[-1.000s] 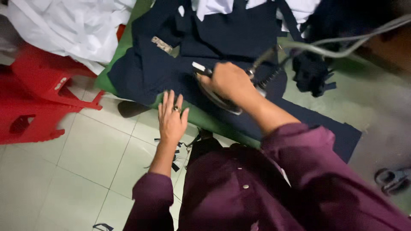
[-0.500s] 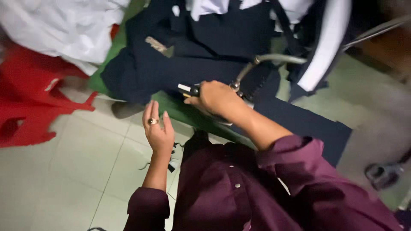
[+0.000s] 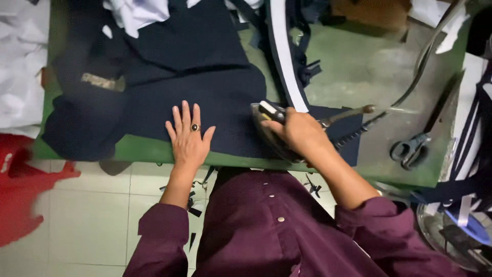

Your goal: The person uses scissors to cut pieces from dark fabric, places a white interfacing strip on a fabric piece and irons it, then trims the excess fabric around the strip.

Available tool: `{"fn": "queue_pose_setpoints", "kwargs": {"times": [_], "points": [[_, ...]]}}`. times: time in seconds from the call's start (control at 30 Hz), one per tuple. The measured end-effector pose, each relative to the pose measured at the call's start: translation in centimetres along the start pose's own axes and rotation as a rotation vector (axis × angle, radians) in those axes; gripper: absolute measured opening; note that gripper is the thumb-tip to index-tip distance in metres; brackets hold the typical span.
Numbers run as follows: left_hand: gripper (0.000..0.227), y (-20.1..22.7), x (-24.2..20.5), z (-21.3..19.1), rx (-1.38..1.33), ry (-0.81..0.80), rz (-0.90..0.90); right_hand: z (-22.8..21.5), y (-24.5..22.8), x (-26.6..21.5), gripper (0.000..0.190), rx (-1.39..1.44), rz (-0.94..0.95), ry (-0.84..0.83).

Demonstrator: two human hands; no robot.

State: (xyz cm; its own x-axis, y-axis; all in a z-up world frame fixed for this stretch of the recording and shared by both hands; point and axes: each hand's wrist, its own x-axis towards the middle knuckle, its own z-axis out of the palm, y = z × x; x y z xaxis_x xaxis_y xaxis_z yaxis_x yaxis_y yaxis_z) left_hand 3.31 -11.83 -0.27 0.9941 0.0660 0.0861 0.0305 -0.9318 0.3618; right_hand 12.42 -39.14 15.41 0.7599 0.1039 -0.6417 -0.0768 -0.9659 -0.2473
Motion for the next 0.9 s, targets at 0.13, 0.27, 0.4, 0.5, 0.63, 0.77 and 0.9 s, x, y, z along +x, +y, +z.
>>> {"fn": "queue_pose_setpoints", "kwargs": {"times": [0.13,0.27,0.4,0.5,0.63,0.77,0.9], "points": [[0.08,0.5,0.7,-0.4,0.077,-0.166,-0.069,-0.6,5.3,-1.2,0.074,0.025,0.116,0.044],[0.079,0.5,0.7,-0.1,0.128,-0.172,-0.069,-0.7,10.4,-1.2,0.069,0.121,0.22,0.132],[0.077,0.6,1.5,1.8,0.039,-0.028,-0.081,-1.0,14.5,-1.3,0.073,0.148,0.286,0.205],[0.063,5.0,5.1,1.9,-0.02,0.123,0.121,-0.5,17.9,-0.8,0.073,0.178,0.329,0.244],[0.05,12.2,10.4,5.3,-0.082,0.189,0.416,-0.8,19.9,-1.1,0.072,0.216,0.382,0.262],[0.064,17.9,14.2,8.0,-0.115,0.072,0.652,-0.8,21.8,-1.1,0.076,0.268,0.474,0.311],[0.083,22.1,16.9,6.7,0.084,-0.253,0.678,-3.6,19.3,-2.1,0.081,0.388,0.637,0.266]]}}
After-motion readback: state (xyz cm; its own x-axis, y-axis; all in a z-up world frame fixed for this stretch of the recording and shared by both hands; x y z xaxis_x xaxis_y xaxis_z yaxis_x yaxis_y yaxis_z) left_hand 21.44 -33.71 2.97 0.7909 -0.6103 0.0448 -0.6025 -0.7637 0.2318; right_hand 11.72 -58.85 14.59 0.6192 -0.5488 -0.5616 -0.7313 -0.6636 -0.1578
